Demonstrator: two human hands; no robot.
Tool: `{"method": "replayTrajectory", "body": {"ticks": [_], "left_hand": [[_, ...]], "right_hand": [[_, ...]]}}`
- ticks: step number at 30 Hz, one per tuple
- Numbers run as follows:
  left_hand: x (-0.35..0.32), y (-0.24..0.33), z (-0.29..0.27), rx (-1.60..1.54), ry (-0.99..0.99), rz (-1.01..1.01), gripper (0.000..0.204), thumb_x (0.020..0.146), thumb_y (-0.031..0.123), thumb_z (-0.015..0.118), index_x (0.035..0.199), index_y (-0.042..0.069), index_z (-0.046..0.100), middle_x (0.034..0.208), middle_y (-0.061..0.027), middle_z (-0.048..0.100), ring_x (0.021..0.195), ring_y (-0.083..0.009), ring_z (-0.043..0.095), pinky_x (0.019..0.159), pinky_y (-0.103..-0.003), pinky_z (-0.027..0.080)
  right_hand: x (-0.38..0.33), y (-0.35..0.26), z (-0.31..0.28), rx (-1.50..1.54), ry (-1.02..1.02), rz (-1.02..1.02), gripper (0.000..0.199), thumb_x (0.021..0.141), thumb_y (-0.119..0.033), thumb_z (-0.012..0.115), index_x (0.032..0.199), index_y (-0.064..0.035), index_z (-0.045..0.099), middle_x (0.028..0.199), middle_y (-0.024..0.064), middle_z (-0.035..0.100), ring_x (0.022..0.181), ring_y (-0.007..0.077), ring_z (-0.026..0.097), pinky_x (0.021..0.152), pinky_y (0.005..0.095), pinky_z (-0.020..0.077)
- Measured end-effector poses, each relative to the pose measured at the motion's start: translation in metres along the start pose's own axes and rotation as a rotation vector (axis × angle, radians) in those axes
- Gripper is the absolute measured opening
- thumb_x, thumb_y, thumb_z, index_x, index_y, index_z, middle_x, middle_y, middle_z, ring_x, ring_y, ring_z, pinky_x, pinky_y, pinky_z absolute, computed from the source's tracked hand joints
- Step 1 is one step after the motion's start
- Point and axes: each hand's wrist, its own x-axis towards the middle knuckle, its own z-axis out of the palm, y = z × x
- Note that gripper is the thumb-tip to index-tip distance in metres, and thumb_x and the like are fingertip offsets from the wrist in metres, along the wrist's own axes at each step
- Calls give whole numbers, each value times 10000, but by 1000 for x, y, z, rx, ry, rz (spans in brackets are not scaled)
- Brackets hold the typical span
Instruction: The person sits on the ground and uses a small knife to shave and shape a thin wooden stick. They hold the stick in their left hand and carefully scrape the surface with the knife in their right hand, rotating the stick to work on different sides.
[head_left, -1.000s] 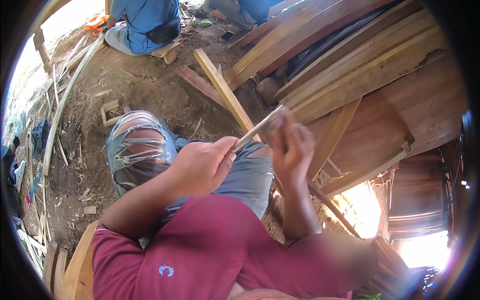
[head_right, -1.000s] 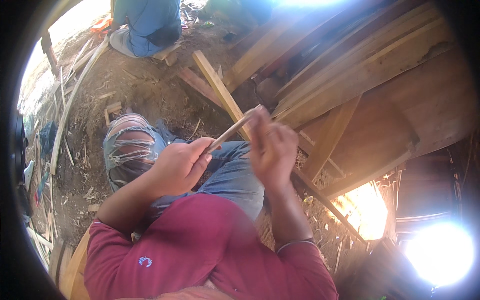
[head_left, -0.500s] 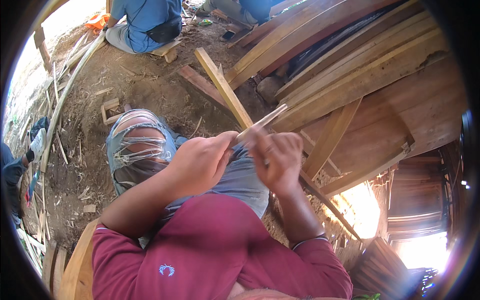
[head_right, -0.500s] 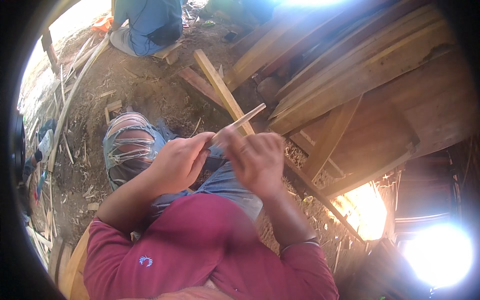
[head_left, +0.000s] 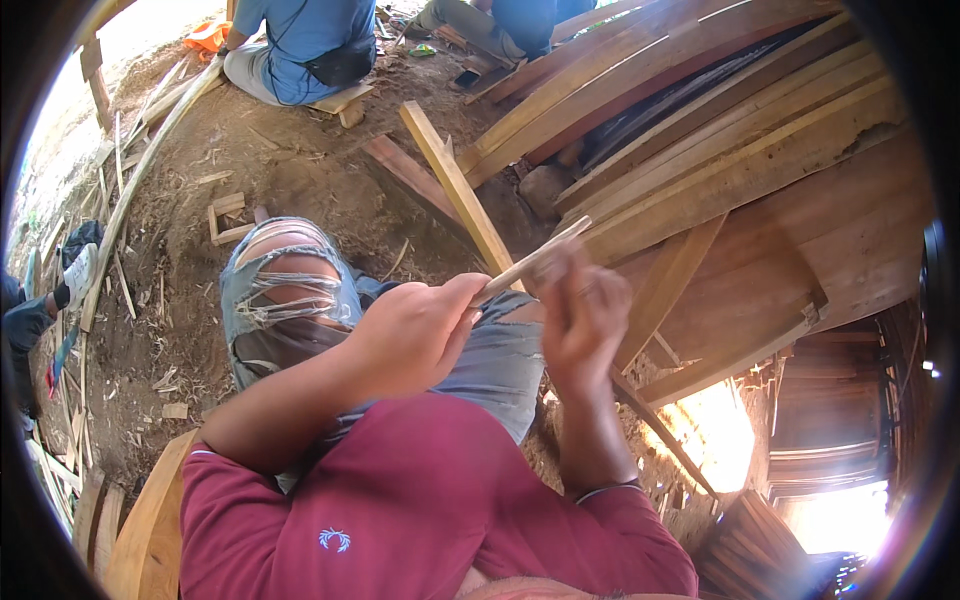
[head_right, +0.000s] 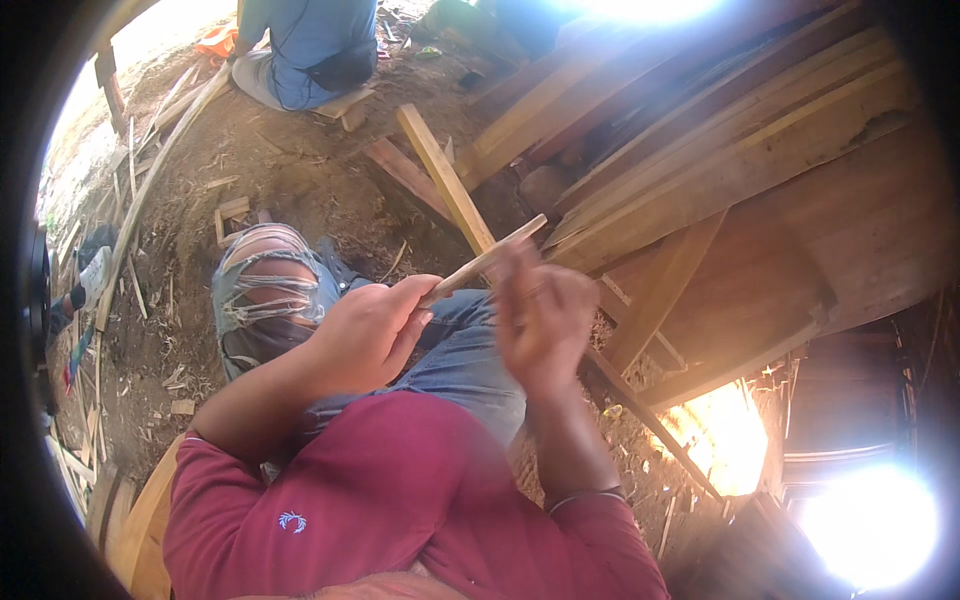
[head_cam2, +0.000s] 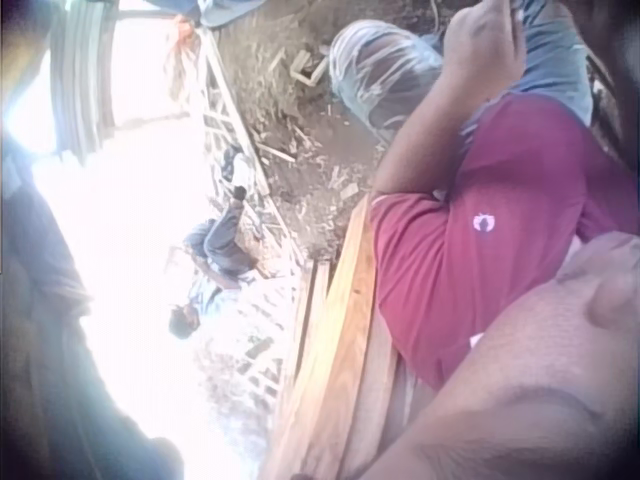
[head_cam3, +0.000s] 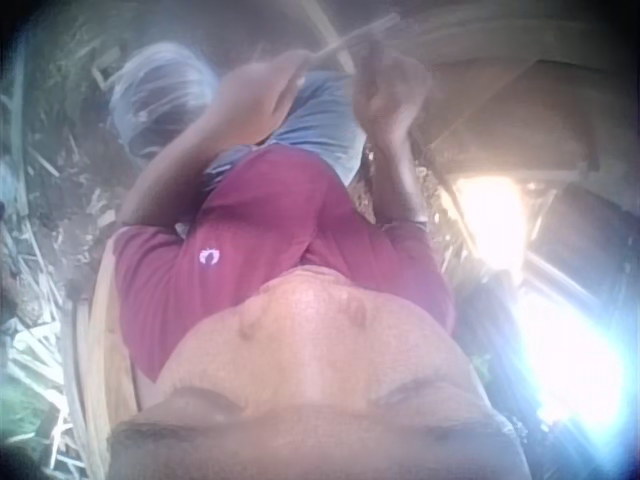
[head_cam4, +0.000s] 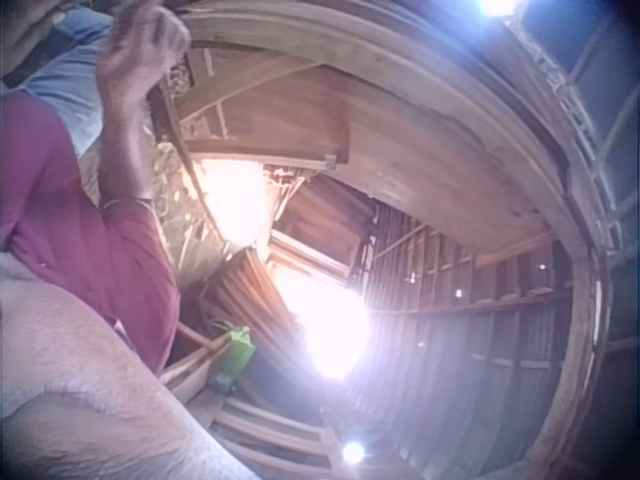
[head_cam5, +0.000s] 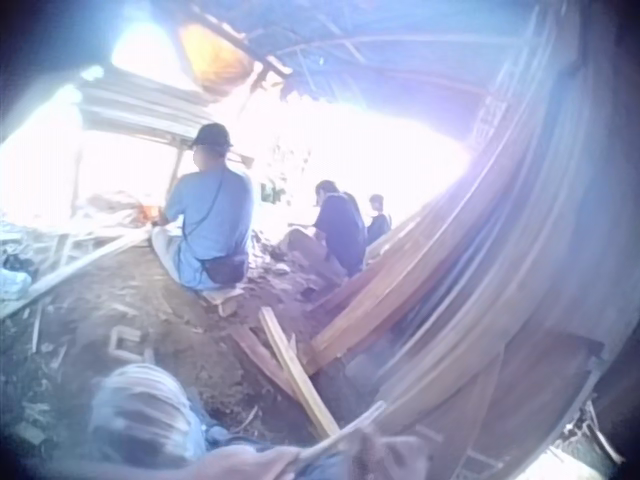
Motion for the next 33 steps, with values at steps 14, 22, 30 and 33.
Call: {"method": "replayTrajectory", "body": {"ticks": [14,22,30,33], "left_hand": [[-3,-2,6,-78,99,23,231,1078,136,667,1293,56,642,828,-178,737,766,-442,726,686,-545,525],[-2,2,2,-50,87,49,218,1054,122,681,1251,29,662,764,-198,698,727,-447,713,665,-563,526],[-2,1,7,-25,113,50,253,1027,125,703,1261,36,666,759,-200,699,713,-455,708,655,-574,525],[-4,-2,5,-20,116,32,257,1036,129,698,1275,41,668,775,-208,707,719,-460,708,658,-578,526]], "right_hand": [[1,-20,-5,-41,-71,-176,477,1059,-216,757,1508,-61,718,975,91,698,943,320,673,959,495,504],[-4,-9,-3,-42,-54,-171,511,1022,-257,793,1488,-59,724,948,101,689,925,326,651,894,517,489],[6,6,-1,-116,45,31,530,1030,-244,792,1518,-56,707,1011,100,738,969,305,689,943,469,502],[-6,-42,1,42,-97,-174,467,1045,-199,769,1476,-23,733,1021,110,751,959,291,699,926,463,494]]}}
